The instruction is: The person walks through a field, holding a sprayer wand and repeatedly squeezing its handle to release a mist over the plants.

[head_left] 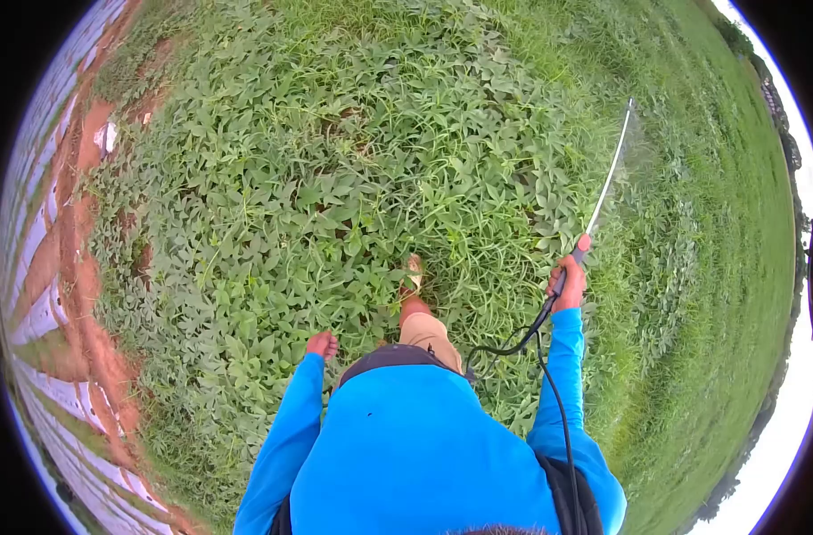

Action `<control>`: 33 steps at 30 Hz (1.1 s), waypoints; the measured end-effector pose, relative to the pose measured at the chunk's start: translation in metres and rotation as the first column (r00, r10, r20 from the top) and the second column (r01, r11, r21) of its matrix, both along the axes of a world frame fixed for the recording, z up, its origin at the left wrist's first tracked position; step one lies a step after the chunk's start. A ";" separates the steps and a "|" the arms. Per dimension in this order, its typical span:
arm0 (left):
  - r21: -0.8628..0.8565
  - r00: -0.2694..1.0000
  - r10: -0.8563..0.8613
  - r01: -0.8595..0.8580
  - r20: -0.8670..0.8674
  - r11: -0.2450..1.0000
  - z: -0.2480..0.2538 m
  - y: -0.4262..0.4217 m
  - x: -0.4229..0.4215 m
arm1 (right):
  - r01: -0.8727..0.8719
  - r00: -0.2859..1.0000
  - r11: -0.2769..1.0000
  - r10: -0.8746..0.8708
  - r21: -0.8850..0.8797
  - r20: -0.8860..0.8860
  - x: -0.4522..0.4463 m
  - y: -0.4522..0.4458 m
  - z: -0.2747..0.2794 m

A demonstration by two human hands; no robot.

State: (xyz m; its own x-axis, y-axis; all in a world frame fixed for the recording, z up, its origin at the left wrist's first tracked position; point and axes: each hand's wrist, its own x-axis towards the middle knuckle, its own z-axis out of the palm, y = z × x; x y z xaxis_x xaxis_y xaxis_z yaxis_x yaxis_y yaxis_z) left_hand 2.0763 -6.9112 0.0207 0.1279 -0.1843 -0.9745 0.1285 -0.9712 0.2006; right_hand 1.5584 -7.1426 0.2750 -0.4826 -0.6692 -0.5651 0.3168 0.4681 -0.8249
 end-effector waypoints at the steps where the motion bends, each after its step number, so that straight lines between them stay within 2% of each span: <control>1: 0.005 1.000 0.001 -0.001 0.005 1.000 0.001 -0.028 0.001 | -0.017 1.000 1.000 0.017 -0.009 -0.020 -0.003 -0.013 -0.004; 2: -0.041 0.999 0.031 -0.030 0.013 0.999 0.002 -0.066 0.001 | -0.052 0.998 0.996 0.049 0.068 0.044 -0.005 -0.040 -0.009; 3: -0.091 0.998 0.059 -0.057 0.018 0.994 0.003 -0.090 0.003 | -0.069 0.997 0.995 0.065 0.069 0.052 -0.004 -0.052 -0.010; 4: -0.090 0.997 0.078 -0.075 0.028 0.993 0.006 -0.110 0.002 | -0.097 0.979 0.992 0.081 0.079 0.186 0.000 -0.063 -0.009; 5: -0.179 0.994 0.107 -0.104 0.010 0.978 0.009 -0.128 0.000 | -0.127 0.944 0.988 0.093 0.088 0.318 0.004 -0.072 -0.006; 6: -0.267 0.991 0.134 -0.132 -0.008 0.955 0.013 -0.146 -0.003 | -0.187 0.915 0.982 0.171 0.008 0.365 0.012 -0.080 -0.002; 7: -0.268 0.988 0.155 -0.149 0.001 0.952 0.023 -0.166 -0.007 | -0.208 0.908 0.978 0.190 0.007 0.373 0.019 -0.090 0.003; 9: -0.297 0.994 0.093 -0.069 0.066 0.952 0.046 -0.200 -0.014 | -0.296 0.776 0.955 0.234 0.011 0.585 0.029 -0.111 0.010; 10: -0.295 0.989 0.126 -0.098 0.078 0.950 0.051 -0.209 -0.016 | -0.350 0.704 0.937 0.271 -0.012 0.656 0.032 -0.120 0.006; 15: -0.369 0.974 0.217 -0.179 0.066 0.912 0.073 -0.207 -0.004 | -0.538 0.484 0.843 0.337 -0.029 0.808 0.073 -0.163 -0.009; 17: -0.363 0.961 0.243 -0.180 0.134 0.914 0.074 -0.194 0.000 | -0.627 0.323 0.776 0.341 -0.071 0.883 0.097 -0.179 -0.012; 19: -0.124 0.957 0.246 -0.228 0.157 0.966 0.062 -0.175 0.009 | -0.693 0.211 0.714 0.337 -0.103 0.918 0.126 -0.195 -0.013; 20: -0.051 0.964 0.237 -0.233 0.121 0.971 0.055 -0.163 0.014 | -0.729 0.161 0.674 0.335 -0.117 0.928 0.139 -0.205 -0.015; 21: -0.054 0.960 0.249 -0.243 0.128 0.968 0.050 -0.149 0.017 | -0.762 0.112 0.634 0.330 -0.133 0.937 0.155 -0.214 -0.016; 22: -0.147 0.974 0.051 -0.019 0.221 0.989 0.048 -0.136 0.018 | -0.783 0.068 0.598 0.357 -0.172 0.932 0.171 -0.222 -0.016; 23: -0.210 0.935 -0.138 0.215 0.328 0.954 0.045 -0.123 0.016 | -0.821 0.017 0.539 0.352 -0.188 0.936 0.187 -0.232 -0.019; 24: -0.207 0.934 -0.130 0.207 0.333 0.956 0.038 -0.111 0.012 | -0.846 -0.023 0.493 0.348 -0.204 0.937 0.205 -0.241 -0.018; 25: -0.244 0.808 -0.278 0.452 0.519 0.858 0.030 -0.100 0.008 | -0.867 -0.063 0.446 0.342 -0.221 0.938 0.224 -0.249 -0.015; 26: -0.220 0.623 -0.375 0.670 0.687 0.709 0.027 -0.092 0.006 | -0.883 -0.092 0.407 0.342 -0.235 0.935 0.242 -0.257 -0.011; 27: -0.215 0.622 -0.368 0.663 0.691 0.717 0.030 -0.092 0.003 | -0.896 -0.122 0.366 0.342 -0.251 0.932 0.261 -0.266 -0.007; 29: -0.222 0.748 -0.330 0.532 0.576 0.817 0.036 -0.101 -0.004 | -0.909 -0.148 0.328 0.318 -0.256 0.936 0.299 -0.282 0.002; 32: -0.259 0.764 -0.270 0.493 0.586 0.831 0.004 -0.110 0.008 | -0.923 -0.254 0.190 0.354 -0.336 0.900 0.359 -0.304 0.015; 33: -0.258 0.765 -0.269 0.490 0.586 0.833 0.017 -0.129 0.011 | -0.919 -0.283 0.167 0.346 -0.356 0.894 0.381 -0.310 0.015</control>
